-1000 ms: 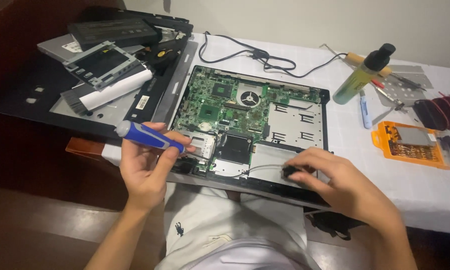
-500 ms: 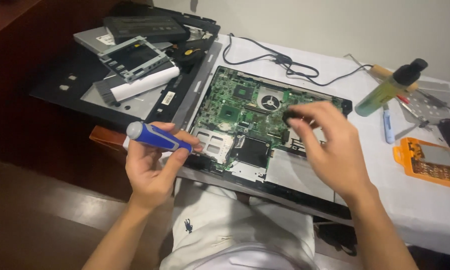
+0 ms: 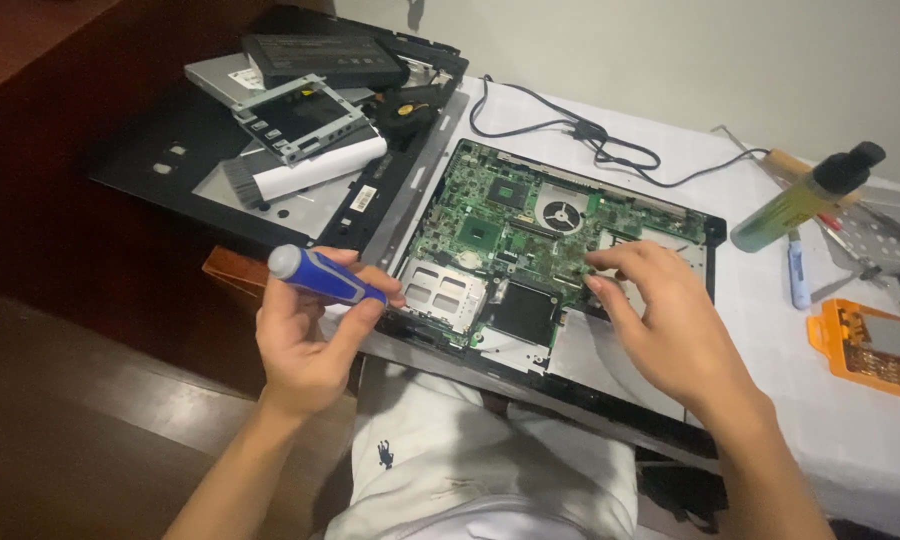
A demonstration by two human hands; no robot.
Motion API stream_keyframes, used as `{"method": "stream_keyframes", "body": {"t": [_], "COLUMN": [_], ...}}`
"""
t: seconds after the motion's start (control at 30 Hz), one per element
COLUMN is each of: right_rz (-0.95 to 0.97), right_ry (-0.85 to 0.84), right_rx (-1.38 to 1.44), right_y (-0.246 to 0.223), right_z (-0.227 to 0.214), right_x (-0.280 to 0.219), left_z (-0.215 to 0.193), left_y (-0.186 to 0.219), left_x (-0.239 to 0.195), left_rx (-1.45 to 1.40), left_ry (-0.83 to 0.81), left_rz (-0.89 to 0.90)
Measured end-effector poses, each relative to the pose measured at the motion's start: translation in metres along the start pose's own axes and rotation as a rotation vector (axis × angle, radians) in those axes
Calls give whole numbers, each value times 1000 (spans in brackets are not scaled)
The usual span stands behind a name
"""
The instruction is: Diagnosing and testing a laptop motherboard using a digital multimeter and small hand tools.
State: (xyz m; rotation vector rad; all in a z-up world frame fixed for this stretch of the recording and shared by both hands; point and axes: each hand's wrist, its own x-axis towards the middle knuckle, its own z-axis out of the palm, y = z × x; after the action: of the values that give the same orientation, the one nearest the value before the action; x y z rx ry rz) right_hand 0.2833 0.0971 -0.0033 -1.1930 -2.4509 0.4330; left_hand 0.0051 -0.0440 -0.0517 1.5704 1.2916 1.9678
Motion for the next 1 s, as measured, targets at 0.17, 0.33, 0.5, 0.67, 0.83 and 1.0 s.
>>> {"method": "stream_keyframes", "body": {"t": [0.17, 0.33, 0.5, 0.67, 0.83, 1.0], "right_rz": [-65, -252, -255, -282, -269, -299], "right_ry": [-95, -159, -299, -302, -240, -218], "right_rx": [26, 18, 54, 32, 153, 139], "right_y": [-22, -44, -64, -63, -55, -54], "right_z": [-2, 15, 43, 77, 100, 107], "right_x": [10, 41, 82, 107, 110, 105], "left_z": [-4, -7, -4, 0, 4, 8], "left_y": [4, 2, -2, -5, -3, -3], "left_x": [5, 8, 16, 21, 22, 19], "left_rx": [28, 79, 34, 50, 180, 280], "left_ry": [-27, -15, 52, 97, 138, 115], "left_rz": [106, 116, 237, 232, 252, 274]}}
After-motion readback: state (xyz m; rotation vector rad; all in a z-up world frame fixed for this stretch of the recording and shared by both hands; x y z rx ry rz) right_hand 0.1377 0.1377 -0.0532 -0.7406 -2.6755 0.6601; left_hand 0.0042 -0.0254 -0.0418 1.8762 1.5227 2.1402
